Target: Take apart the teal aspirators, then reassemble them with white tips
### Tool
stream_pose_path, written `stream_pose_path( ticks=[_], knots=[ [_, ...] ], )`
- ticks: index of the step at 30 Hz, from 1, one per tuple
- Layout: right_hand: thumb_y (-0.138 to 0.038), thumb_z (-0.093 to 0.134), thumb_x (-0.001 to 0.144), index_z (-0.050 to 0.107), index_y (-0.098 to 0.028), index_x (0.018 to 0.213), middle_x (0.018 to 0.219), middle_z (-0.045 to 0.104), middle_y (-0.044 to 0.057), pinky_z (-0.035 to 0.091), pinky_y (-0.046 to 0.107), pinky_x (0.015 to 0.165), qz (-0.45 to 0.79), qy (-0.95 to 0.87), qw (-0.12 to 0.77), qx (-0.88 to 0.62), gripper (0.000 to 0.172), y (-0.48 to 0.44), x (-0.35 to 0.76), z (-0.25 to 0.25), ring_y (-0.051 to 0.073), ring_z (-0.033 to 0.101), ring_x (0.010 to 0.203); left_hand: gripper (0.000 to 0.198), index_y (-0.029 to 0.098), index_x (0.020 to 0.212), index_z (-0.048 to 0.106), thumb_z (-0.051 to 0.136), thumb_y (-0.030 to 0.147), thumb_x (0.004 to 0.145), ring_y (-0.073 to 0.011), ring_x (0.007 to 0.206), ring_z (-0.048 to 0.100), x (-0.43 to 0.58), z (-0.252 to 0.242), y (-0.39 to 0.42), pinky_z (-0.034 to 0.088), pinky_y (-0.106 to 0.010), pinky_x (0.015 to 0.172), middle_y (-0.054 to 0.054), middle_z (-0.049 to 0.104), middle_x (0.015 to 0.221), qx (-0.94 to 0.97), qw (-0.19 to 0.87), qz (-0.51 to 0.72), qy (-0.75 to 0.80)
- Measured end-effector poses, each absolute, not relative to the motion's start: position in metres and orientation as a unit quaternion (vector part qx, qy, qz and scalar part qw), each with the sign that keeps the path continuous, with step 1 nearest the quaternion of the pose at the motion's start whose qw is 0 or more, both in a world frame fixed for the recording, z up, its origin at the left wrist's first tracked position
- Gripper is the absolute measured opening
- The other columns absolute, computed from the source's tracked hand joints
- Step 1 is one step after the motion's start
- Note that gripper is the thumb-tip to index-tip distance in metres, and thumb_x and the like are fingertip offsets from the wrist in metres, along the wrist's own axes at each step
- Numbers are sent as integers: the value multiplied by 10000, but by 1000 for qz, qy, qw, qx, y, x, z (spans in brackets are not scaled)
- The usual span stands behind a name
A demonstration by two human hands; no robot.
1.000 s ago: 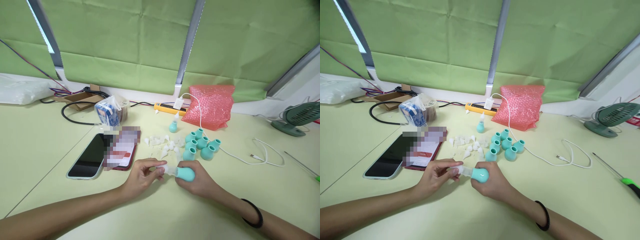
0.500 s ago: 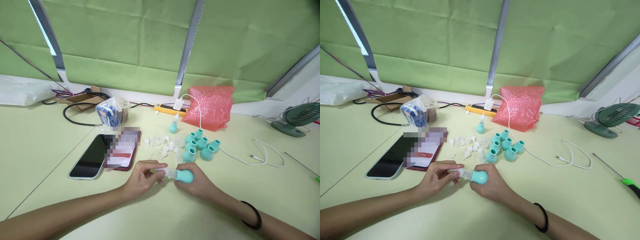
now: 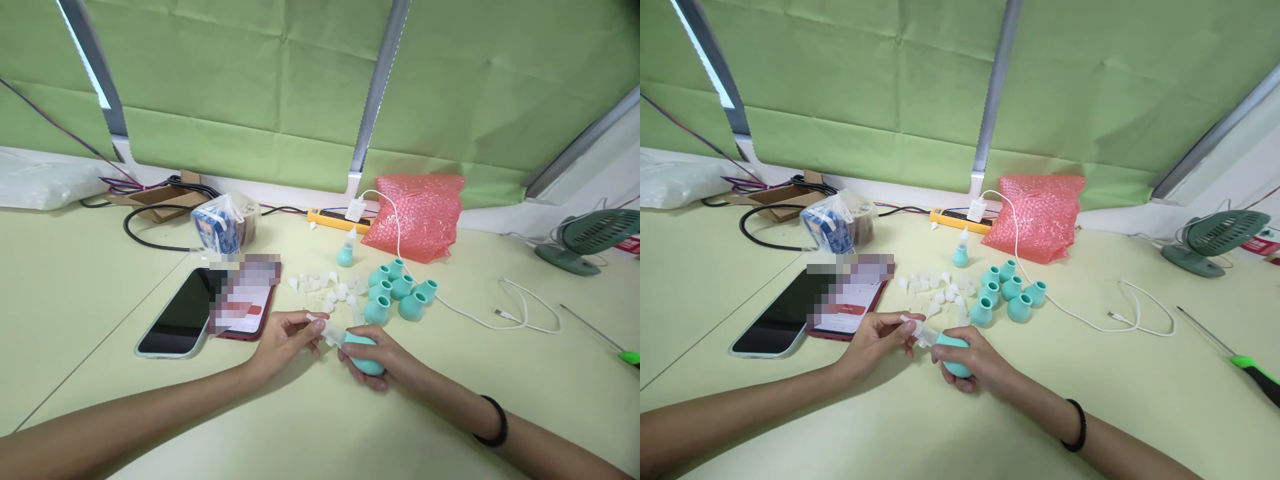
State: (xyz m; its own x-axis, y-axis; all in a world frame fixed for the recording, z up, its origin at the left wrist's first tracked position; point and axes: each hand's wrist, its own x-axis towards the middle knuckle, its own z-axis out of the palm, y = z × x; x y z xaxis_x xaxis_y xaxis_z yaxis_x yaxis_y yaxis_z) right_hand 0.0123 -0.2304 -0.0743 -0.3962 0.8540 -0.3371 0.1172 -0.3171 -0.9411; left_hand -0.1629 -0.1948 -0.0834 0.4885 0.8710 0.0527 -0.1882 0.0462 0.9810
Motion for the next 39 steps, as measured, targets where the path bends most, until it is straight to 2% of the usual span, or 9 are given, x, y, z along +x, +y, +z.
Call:
stream_pose_path(
  ticks=[6,15,19,23,26,28,31,35,39],
  knots=[
    [-380,490,770,509,-131,691,413,440,-53,123,154,289,716,-441,317,-439,262,-238,6,-80,7,254,273,413,108,432,538,524,361,758,-105,495,448,-163,-82,-196,408,-247,567,14,411,385,585,650,380,301],
    [-401,513,757,503,-124,681,429,428,-40,112,153,311,738,-393,346,-425,288,-245,-4,-80,11,259,322,484,118,395,540,468,382,795,-61,345,307,-161,-81,-206,383,-236,636,20,442,273,554,670,373,324],
    [-393,510,762,499,-123,700,447,436,-41,112,158,318,742,-388,359,-412,278,-248,-6,-81,1,245,311,475,117,433,544,444,387,811,-56,311,299,-161,-83,-209,379,-247,644,28,453,265,539,679,377,326],
    [-400,503,767,489,-128,730,461,442,-41,123,159,324,736,-395,362,-414,275,-248,-8,-82,6,259,319,447,97,490,564,456,395,804,-40,283,246,-161,-83,-209,343,-230,518,22,467,266,531,687,379,321],
    [-404,503,768,473,-138,741,483,439,-46,153,156,326,701,-438,368,-426,268,-249,-8,-82,10,275,330,418,47,821,617,447,429,801,-48,271,271,-161,-84,-209,225,-203,387,10,492,286,510,712,366,314],
    [-399,520,758,458,-146,723,501,430,-51,201,155,334,652,-488,382,-436,263,-250,-7,-81,16,305,345,496,37,1056,525,422,452,806,-63,259,318,-161,-84,-210,151,-196,355,8,498,295,492,737,350,304],
    [-402,486,779,455,-164,781,560,441,-46,269,158,355,607,-541,381,-440,239,-253,-6,-78,29,361,369,554,49,1193,402,394,456,818,-76,255,369,-161,-84,-211,138,-191,347,6,507,313,483,759,328,287],
    [-400,411,818,441,-203,954,642,450,-35,354,180,388,593,-577,352,-438,241,-255,-6,-74,49,404,403,521,61,1190,415,393,434,826,-68,267,355,-161,-85,-213,153,-193,357,-5,529,349,509,754,313,273],
    [-313,415,825,493,-196,913,706,521,-6,427,224,578,403,-694,364,-473,166,-252,-4,-74,108,504,608,400,48,976,585,461,387,806,-49,305,284,-162,-83,-213,195,-198,381,12,482,321,550,683,357,321]
  ],
)
